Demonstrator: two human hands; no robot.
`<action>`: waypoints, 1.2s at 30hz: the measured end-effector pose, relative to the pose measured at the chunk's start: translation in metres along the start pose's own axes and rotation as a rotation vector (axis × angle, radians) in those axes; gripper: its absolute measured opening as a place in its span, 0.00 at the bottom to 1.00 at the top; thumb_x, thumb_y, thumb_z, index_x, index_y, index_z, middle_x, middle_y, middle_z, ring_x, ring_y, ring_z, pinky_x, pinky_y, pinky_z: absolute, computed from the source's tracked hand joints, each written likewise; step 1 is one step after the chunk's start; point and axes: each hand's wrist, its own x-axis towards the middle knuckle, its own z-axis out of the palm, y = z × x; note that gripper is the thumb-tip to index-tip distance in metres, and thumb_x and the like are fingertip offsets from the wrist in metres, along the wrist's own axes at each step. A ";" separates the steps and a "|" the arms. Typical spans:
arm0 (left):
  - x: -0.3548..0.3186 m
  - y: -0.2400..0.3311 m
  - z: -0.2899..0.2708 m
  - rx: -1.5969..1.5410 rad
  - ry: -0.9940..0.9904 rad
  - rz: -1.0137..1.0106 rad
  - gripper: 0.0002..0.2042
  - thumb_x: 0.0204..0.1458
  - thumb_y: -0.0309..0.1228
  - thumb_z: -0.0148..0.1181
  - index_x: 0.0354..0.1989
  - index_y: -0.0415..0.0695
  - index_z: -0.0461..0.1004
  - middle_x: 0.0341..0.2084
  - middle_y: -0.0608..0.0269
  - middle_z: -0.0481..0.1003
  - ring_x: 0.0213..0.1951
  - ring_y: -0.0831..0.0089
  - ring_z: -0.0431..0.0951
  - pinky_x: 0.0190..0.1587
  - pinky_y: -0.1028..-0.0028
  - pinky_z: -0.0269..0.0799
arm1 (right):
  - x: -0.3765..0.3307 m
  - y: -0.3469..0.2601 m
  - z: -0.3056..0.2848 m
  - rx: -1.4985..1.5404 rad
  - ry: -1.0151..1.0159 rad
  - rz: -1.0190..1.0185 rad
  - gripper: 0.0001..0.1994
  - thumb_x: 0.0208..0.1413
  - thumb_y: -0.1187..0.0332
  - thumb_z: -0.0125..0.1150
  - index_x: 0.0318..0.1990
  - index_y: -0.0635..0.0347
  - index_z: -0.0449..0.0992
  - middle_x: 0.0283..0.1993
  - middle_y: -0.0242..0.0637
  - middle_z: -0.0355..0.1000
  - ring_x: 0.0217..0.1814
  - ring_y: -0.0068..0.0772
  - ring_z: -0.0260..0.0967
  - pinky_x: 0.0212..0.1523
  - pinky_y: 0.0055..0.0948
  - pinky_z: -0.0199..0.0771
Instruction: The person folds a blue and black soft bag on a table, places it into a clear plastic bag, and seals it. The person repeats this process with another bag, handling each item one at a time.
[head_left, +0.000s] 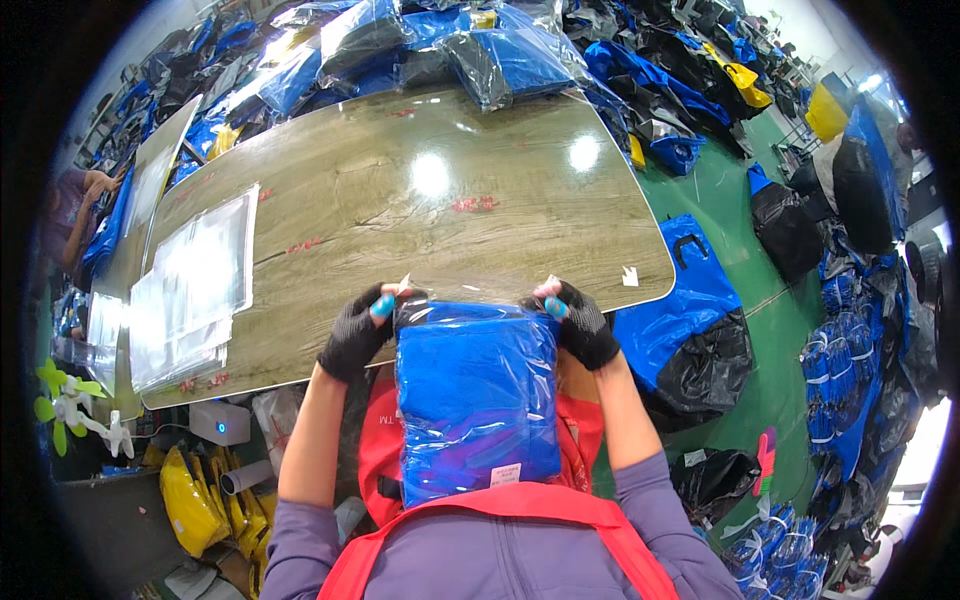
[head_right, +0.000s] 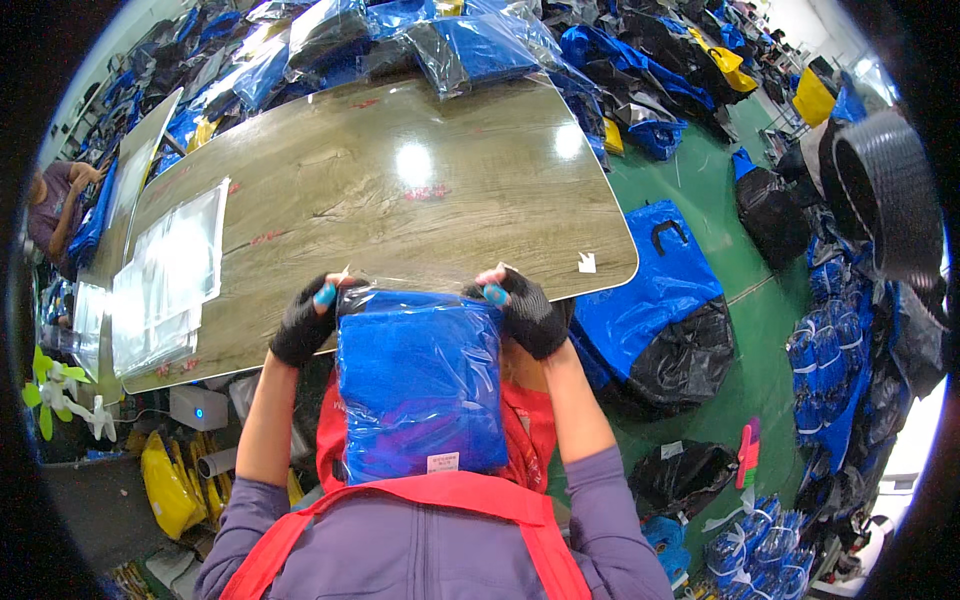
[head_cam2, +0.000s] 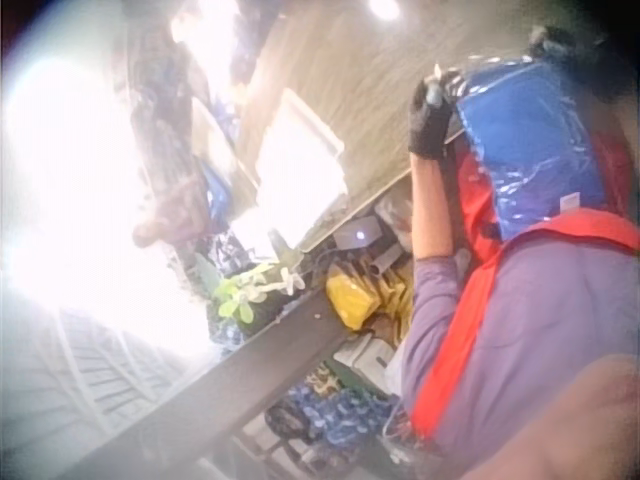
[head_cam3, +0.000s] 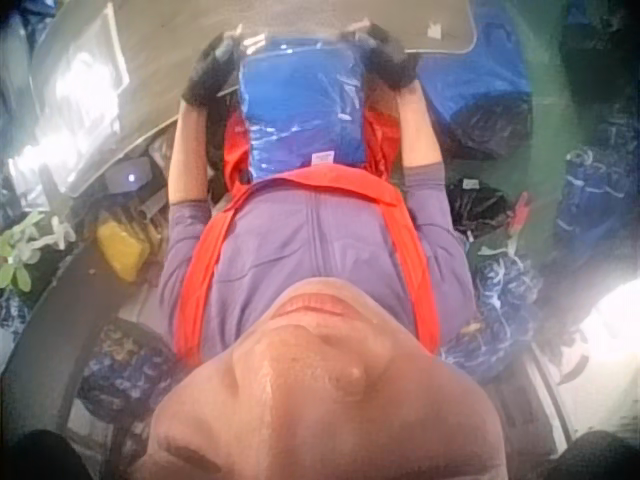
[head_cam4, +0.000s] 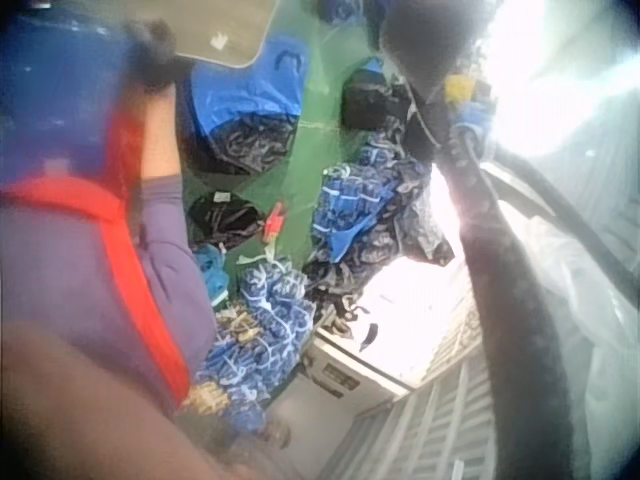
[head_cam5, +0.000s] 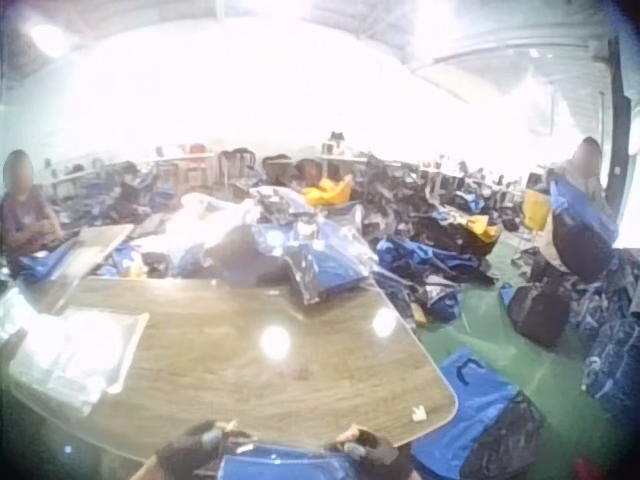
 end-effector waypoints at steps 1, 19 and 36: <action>-0.005 -0.008 0.001 -0.079 0.079 0.051 0.15 0.58 0.37 0.57 0.47 0.39 0.73 0.42 0.59 0.76 0.45 0.70 0.76 0.48 0.71 0.72 | -0.004 0.006 0.000 0.266 -0.079 0.039 0.05 0.58 0.68 0.61 0.36 0.60 0.75 0.37 0.32 0.73 0.41 0.23 0.68 0.48 0.25 0.67; 0.038 0.068 0.082 0.232 0.189 0.464 0.07 0.57 0.31 0.57 0.39 0.41 0.73 0.31 0.68 0.74 0.33 0.81 0.72 0.36 0.82 0.67 | 0.060 -0.019 0.025 0.297 0.242 0.010 0.05 0.61 0.66 0.57 0.40 0.54 0.72 0.32 0.21 0.68 0.28 0.12 0.61 0.30 0.15 0.63; 0.039 0.116 0.174 1.167 0.115 1.147 0.30 0.44 0.38 0.68 0.56 0.39 0.67 0.52 0.41 0.69 0.53 0.47 0.71 0.57 0.59 0.65 | -0.018 -0.086 0.022 0.233 -0.070 -0.289 0.36 0.42 0.63 0.73 0.59 0.62 0.63 0.56 0.40 0.69 0.57 0.35 0.67 0.58 0.35 0.68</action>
